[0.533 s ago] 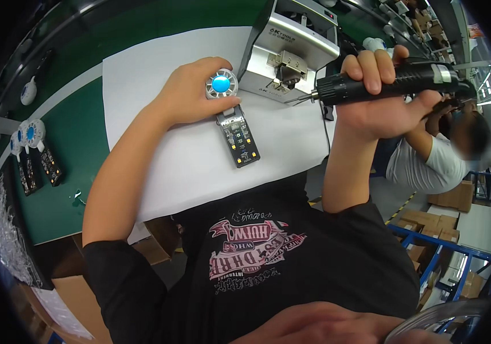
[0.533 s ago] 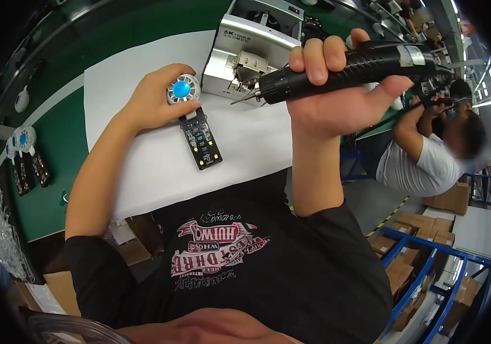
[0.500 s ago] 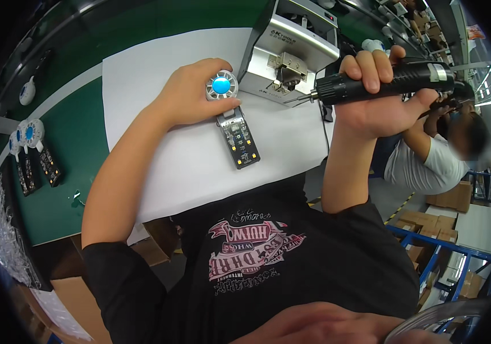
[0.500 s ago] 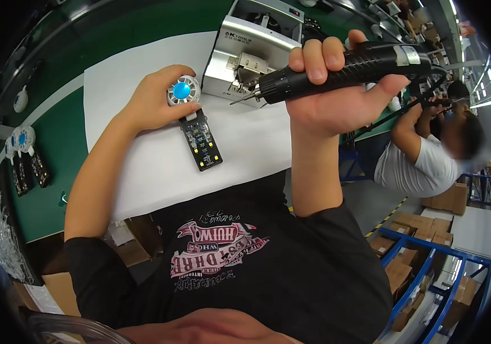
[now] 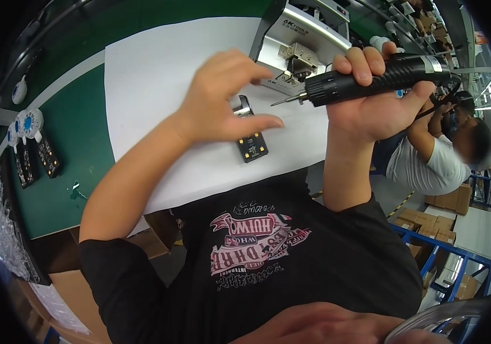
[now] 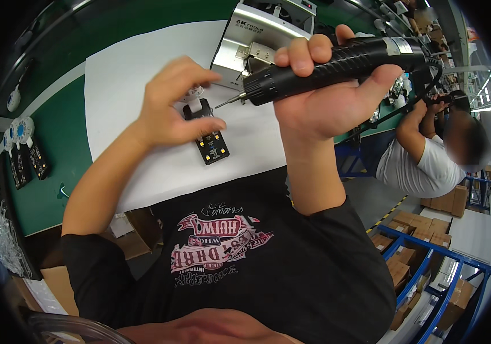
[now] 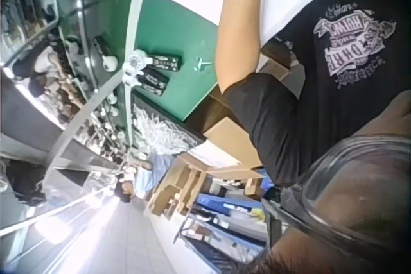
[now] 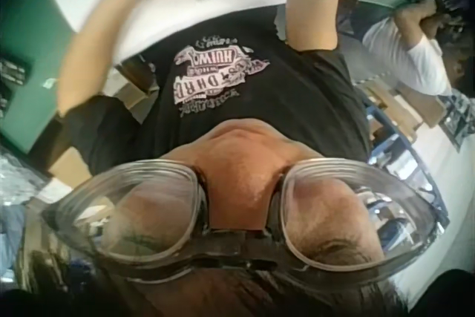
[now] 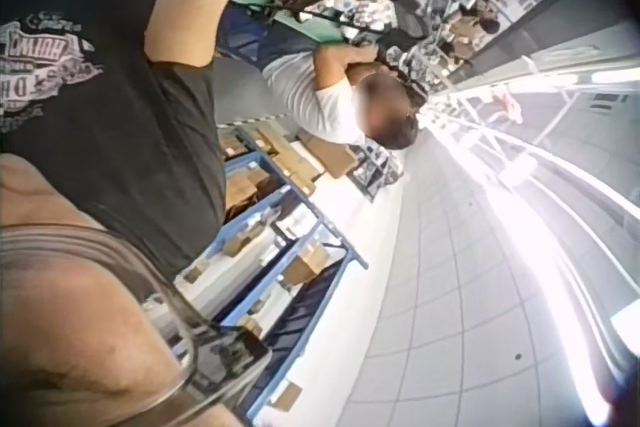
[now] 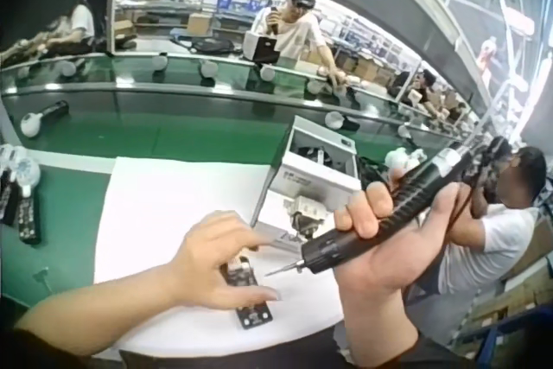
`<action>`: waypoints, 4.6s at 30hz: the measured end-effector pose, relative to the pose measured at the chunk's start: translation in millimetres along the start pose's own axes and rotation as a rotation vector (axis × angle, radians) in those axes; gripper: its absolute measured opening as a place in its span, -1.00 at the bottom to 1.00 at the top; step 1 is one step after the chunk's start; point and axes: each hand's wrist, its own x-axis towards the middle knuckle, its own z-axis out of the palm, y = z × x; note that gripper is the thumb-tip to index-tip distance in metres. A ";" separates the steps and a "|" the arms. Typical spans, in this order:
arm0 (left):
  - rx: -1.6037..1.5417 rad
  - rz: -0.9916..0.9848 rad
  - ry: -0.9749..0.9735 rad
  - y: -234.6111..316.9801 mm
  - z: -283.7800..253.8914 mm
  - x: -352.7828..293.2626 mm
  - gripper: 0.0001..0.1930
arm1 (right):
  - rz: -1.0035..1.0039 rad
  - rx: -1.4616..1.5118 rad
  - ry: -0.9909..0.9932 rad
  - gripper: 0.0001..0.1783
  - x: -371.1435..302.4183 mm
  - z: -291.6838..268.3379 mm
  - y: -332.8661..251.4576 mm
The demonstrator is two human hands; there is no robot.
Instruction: Using an electric screwdriver to secure components onto circuit boards on a production line.
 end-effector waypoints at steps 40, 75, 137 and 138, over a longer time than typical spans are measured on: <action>-0.011 0.068 0.107 7.7 16.6 -5.1 -0.55 | -0.216 -0.165 -0.171 -0.05 -15.3 -14.4 23.1; 0.086 -0.360 -0.306 -47.8 -17.0 -12.7 -0.46 | -0.031 -0.324 -0.612 0.05 -8.4 -38.7 62.9; 0.352 -0.428 -0.255 -66.6 -23.9 -22.6 -0.40 | -0.197 -0.426 -0.748 0.03 22.9 -36.7 28.6; 0.344 -0.407 -0.243 -67.3 -22.4 -22.9 -0.40 | -0.108 -0.365 -0.734 0.04 9.7 -28.2 26.4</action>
